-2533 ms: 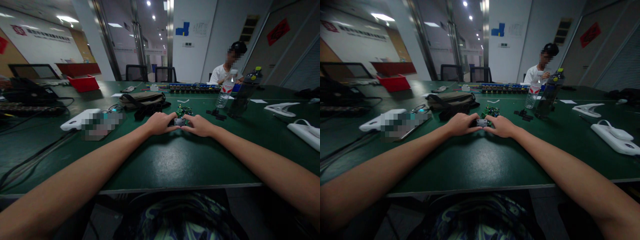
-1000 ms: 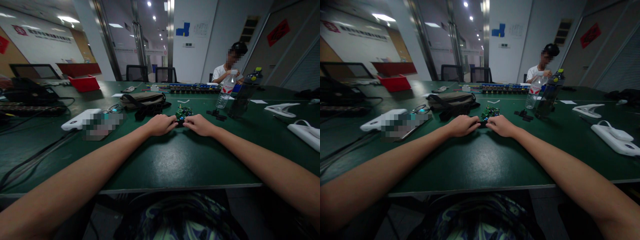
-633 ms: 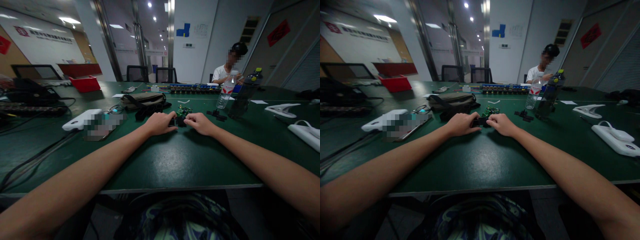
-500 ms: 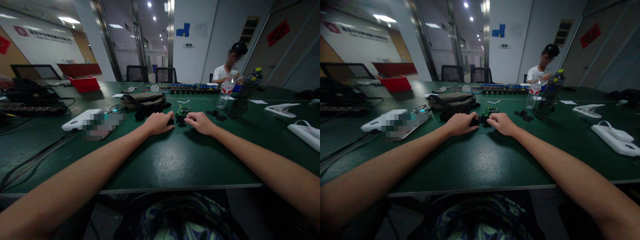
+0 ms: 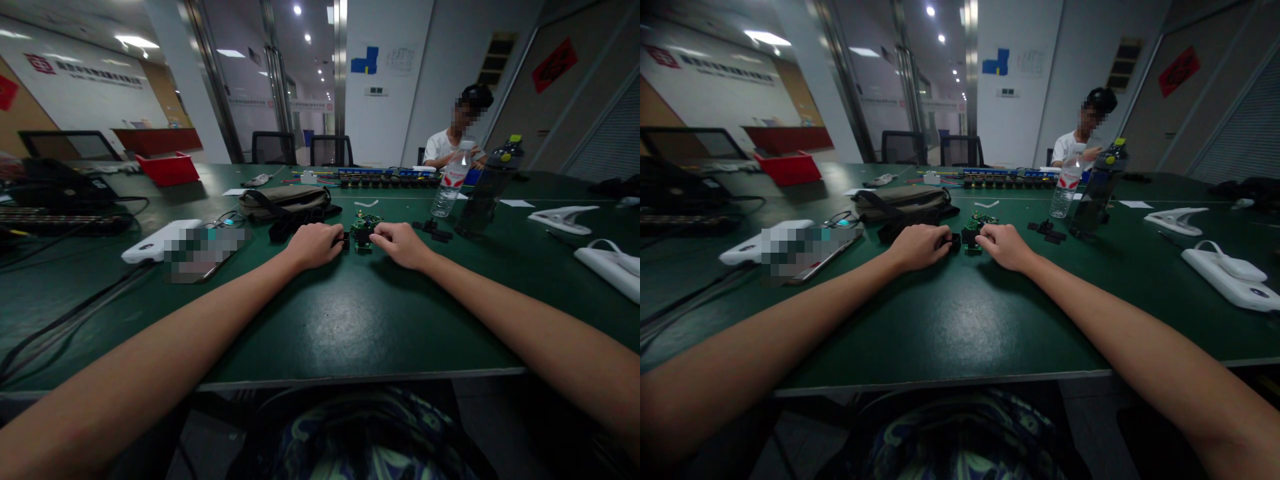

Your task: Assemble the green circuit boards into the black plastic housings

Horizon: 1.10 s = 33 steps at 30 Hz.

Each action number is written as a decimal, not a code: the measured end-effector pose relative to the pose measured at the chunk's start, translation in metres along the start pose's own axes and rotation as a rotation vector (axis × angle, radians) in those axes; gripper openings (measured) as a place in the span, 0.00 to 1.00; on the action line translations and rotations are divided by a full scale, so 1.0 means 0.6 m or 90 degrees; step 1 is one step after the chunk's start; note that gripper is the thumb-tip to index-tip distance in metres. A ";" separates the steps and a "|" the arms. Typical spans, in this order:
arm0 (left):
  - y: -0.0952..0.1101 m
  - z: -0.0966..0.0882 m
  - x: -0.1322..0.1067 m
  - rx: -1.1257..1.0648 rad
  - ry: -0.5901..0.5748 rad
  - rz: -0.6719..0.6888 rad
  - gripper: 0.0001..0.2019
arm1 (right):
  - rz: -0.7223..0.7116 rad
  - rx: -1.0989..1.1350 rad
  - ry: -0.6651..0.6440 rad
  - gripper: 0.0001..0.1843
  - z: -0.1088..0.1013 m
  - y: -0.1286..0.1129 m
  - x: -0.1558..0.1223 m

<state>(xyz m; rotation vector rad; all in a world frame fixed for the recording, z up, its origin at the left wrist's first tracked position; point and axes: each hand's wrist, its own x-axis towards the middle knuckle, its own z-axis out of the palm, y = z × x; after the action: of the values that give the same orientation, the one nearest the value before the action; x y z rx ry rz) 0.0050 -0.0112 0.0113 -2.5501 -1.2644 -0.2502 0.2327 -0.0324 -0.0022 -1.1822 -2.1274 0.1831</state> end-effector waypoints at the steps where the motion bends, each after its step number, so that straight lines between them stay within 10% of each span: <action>1: 0.000 0.001 0.001 -0.006 0.004 0.006 0.13 | 0.000 -0.002 0.003 0.15 0.000 0.000 0.000; 33: -0.005 0.015 0.002 -0.070 0.056 0.011 0.10 | -0.005 -0.043 0.000 0.14 0.002 0.002 -0.001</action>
<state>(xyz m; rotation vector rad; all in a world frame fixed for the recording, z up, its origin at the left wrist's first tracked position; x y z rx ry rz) 0.0036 -0.0056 0.0036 -2.6091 -1.2278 -0.4340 0.2331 -0.0316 -0.0038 -1.2114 -2.1535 0.1090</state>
